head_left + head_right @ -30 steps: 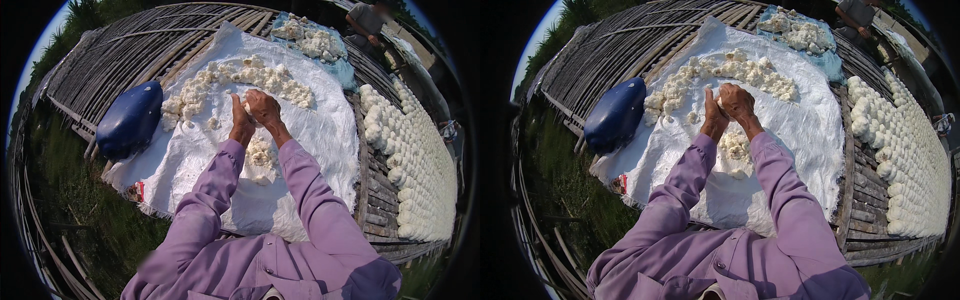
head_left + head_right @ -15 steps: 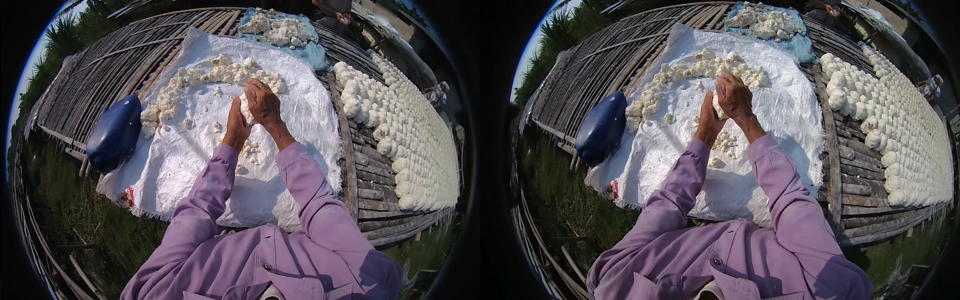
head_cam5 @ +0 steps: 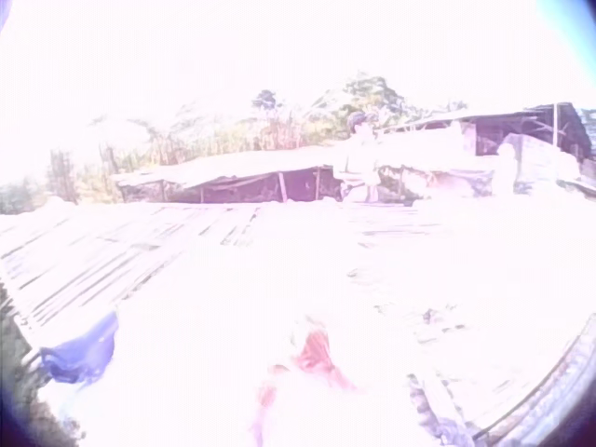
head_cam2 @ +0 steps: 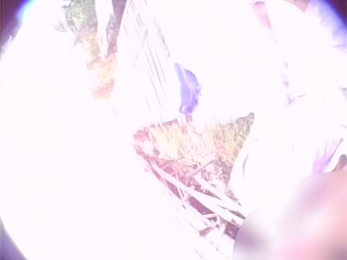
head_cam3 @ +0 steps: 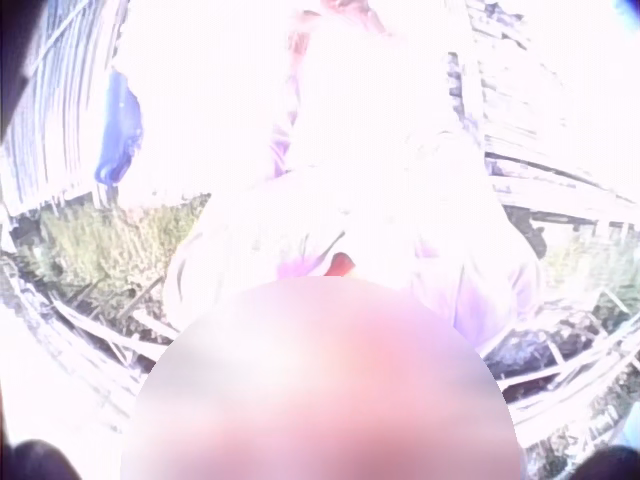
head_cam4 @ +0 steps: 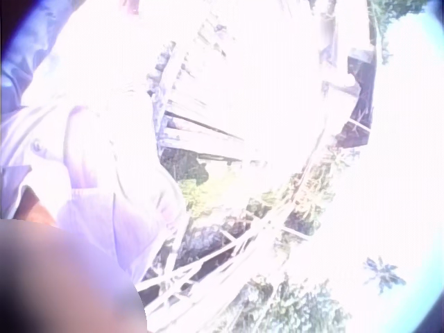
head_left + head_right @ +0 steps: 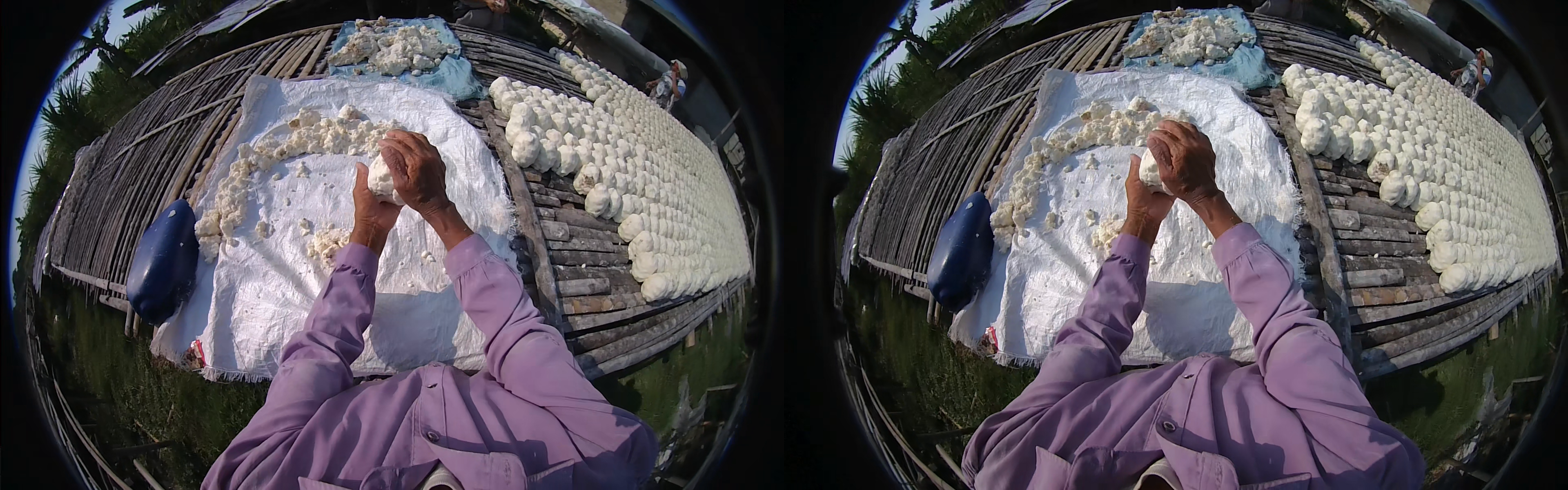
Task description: The person repeatedly scoops portions of white dough from a large pile on a white sack, rolls them into uniform balls between both hands, and places them in neat rows on a bamboo rack. The process continues throughout the clip with consistent hand motions and growing rows of shaped dough.
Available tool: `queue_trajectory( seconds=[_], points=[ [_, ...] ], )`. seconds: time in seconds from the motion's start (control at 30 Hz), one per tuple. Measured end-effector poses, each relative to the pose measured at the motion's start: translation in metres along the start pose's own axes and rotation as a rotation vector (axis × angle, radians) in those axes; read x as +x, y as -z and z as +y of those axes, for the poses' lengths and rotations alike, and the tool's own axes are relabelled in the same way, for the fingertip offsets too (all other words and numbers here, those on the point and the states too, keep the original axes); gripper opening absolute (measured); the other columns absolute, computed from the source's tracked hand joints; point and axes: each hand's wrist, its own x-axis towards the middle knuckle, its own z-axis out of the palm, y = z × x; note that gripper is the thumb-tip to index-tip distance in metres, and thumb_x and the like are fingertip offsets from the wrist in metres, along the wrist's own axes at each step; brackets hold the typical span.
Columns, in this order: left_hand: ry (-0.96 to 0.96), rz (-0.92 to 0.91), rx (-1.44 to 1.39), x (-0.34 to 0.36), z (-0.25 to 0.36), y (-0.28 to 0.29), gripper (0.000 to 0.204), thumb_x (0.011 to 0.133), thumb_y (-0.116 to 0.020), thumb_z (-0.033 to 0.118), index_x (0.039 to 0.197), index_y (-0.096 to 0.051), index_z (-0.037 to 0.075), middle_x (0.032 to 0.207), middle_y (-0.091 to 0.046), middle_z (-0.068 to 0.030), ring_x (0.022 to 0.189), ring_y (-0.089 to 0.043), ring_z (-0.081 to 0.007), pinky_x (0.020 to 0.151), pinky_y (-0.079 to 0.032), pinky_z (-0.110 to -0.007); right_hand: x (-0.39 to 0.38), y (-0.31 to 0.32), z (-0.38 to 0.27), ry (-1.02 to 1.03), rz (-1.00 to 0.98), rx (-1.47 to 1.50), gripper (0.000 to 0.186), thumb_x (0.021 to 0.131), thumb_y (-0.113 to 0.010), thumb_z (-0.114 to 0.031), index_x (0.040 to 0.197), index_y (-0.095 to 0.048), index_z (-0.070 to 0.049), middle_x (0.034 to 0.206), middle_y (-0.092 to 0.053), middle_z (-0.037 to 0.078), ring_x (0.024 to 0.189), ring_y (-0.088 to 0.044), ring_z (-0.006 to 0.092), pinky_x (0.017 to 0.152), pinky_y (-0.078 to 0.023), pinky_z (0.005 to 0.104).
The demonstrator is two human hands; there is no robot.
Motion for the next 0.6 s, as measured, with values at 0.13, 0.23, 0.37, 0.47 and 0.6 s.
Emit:
queue_trajectory(
  seconds=[0.13,0.23,0.37,0.47,0.6],
  points=[
    [0.135,-0.216,-0.159,-0.003,-0.018,-0.023,0.093,0.093,-0.040,0.079,0.144,-0.045,0.001,0.142,-0.053,-0.0178,0.130,-0.053,-0.0383,0.109,-0.042,-0.057,-0.015,0.005,0.030,-0.610,-0.075,0.384,0.047,0.105,-0.046,-0.043,0.106,-0.071,-0.004,0.094,-0.072,0.015,0.088,-0.070,0.0313,0.083,-0.054,0.0397],
    [0.070,-0.057,-0.154,-0.004,-0.038,-0.034,0.098,0.090,-0.039,0.083,0.147,-0.043,0.003,0.145,-0.051,-0.0188,0.132,-0.051,-0.0405,0.107,-0.043,-0.060,-0.025,0.028,0.037,-0.100,0.126,0.151,0.055,0.106,-0.043,-0.048,0.117,-0.070,-0.002,0.113,-0.071,0.019,0.113,-0.065,0.0328,0.099,-0.049,0.0395],
    [0.173,0.054,-0.145,-0.008,-0.058,-0.047,0.094,0.089,-0.043,0.083,0.145,-0.046,0.009,0.146,-0.051,-0.0174,0.129,-0.054,-0.0388,0.104,-0.046,-0.061,-0.010,0.073,0.029,-0.416,-0.135,0.367,0.046,0.107,-0.047,-0.038,0.113,-0.072,0.000,0.118,-0.071,0.018,0.113,-0.067,0.0321,0.097,-0.050,0.0402],
    [0.213,-0.113,-0.051,-0.009,-0.074,-0.063,0.091,0.089,-0.043,0.083,0.147,-0.047,0.013,0.148,-0.050,-0.0162,0.134,-0.051,-0.0374,0.110,-0.039,-0.063,-0.006,0.090,0.031,-0.065,0.172,0.043,0.039,0.105,-0.049,-0.033,0.109,-0.074,-0.003,0.109,-0.073,0.015,0.098,-0.070,0.0356,0.086,-0.054,0.0415],
    [0.308,-0.267,-0.130,-0.009,-0.094,-0.078,0.108,0.084,-0.044,0.087,0.150,-0.037,0.002,0.149,-0.048,-0.0185,0.133,-0.051,-0.0378,0.111,-0.040,-0.059,-0.023,0.101,0.056,-0.435,-0.195,0.110,0.047,0.103,-0.045,-0.042,0.105,-0.075,-0.006,0.097,-0.074,0.012,0.090,-0.070,0.0320,0.080,-0.055,0.0409]
  ],
)
